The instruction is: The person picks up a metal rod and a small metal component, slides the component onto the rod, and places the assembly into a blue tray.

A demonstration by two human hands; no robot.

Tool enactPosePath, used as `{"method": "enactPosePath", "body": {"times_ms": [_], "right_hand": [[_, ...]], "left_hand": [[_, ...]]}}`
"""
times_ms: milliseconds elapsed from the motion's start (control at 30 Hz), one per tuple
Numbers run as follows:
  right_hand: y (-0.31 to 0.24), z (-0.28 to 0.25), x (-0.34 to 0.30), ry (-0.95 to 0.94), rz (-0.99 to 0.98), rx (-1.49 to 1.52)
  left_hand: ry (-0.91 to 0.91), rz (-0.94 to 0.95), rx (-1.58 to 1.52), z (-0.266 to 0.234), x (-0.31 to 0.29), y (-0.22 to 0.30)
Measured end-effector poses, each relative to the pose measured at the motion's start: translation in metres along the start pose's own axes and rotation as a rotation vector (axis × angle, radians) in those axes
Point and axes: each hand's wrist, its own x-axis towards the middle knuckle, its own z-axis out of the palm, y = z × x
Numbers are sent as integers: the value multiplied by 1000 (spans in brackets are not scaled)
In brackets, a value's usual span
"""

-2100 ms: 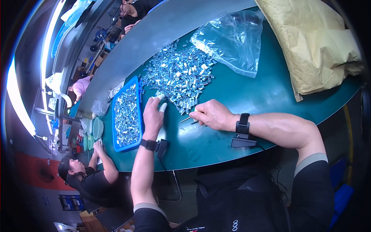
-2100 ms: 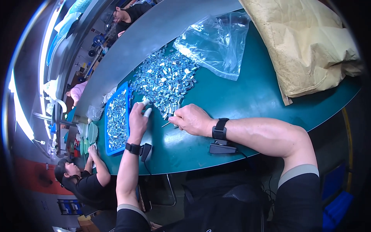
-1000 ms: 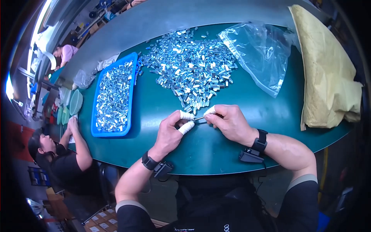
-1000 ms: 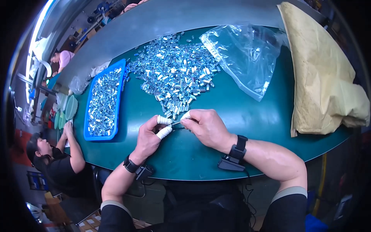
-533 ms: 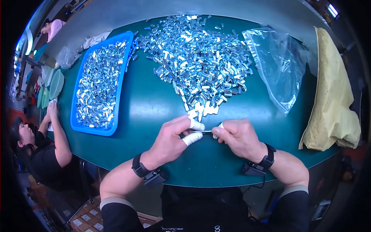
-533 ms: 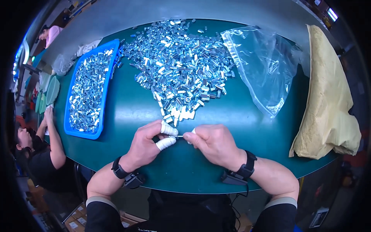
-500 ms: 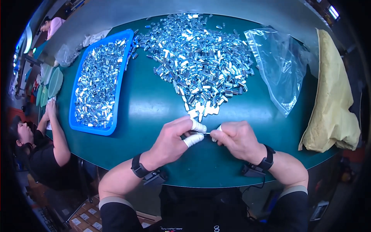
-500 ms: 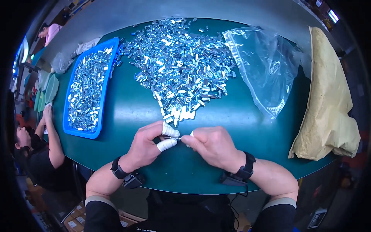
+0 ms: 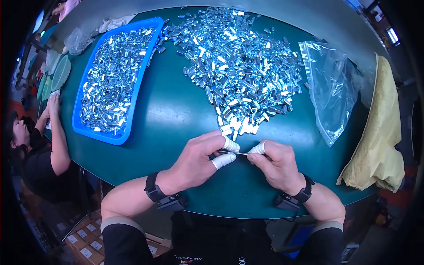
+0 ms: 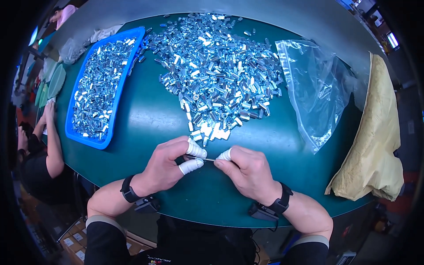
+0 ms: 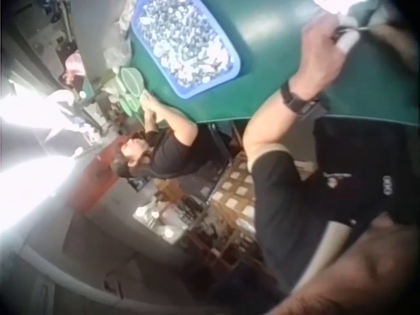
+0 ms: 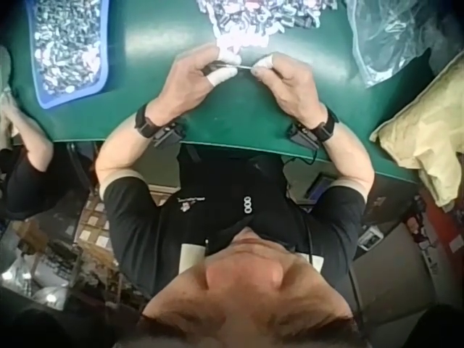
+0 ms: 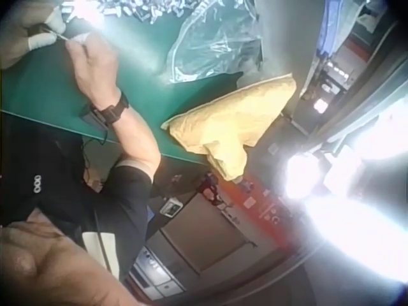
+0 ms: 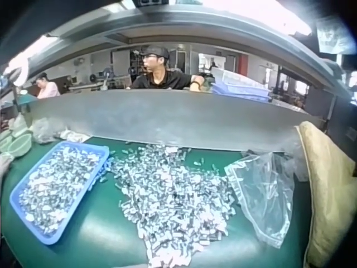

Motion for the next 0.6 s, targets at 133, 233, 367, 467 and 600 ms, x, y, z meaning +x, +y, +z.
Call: {"method": "enactPosePath", "body": {"times_ms": [133, 233, 367, 467, 600], "right_hand": [[2, 0, -3, -81, 73, -81], [1, -1, -5, -102, 198, -2], [6, 4, -4, -40, 265, 146], [6, 6, -3, -24, 263, 228], [14, 7, -4, -5, 242, 311]], "left_hand": [[20, 38, 43, 0, 0, -1], [34, 37, 46, 3, -1, -1], [45, -12, 3, 6, 2, -2], [44, -28, -30, 8, 1, -8], [77, -33, -125, 11, 0, -17]]}}
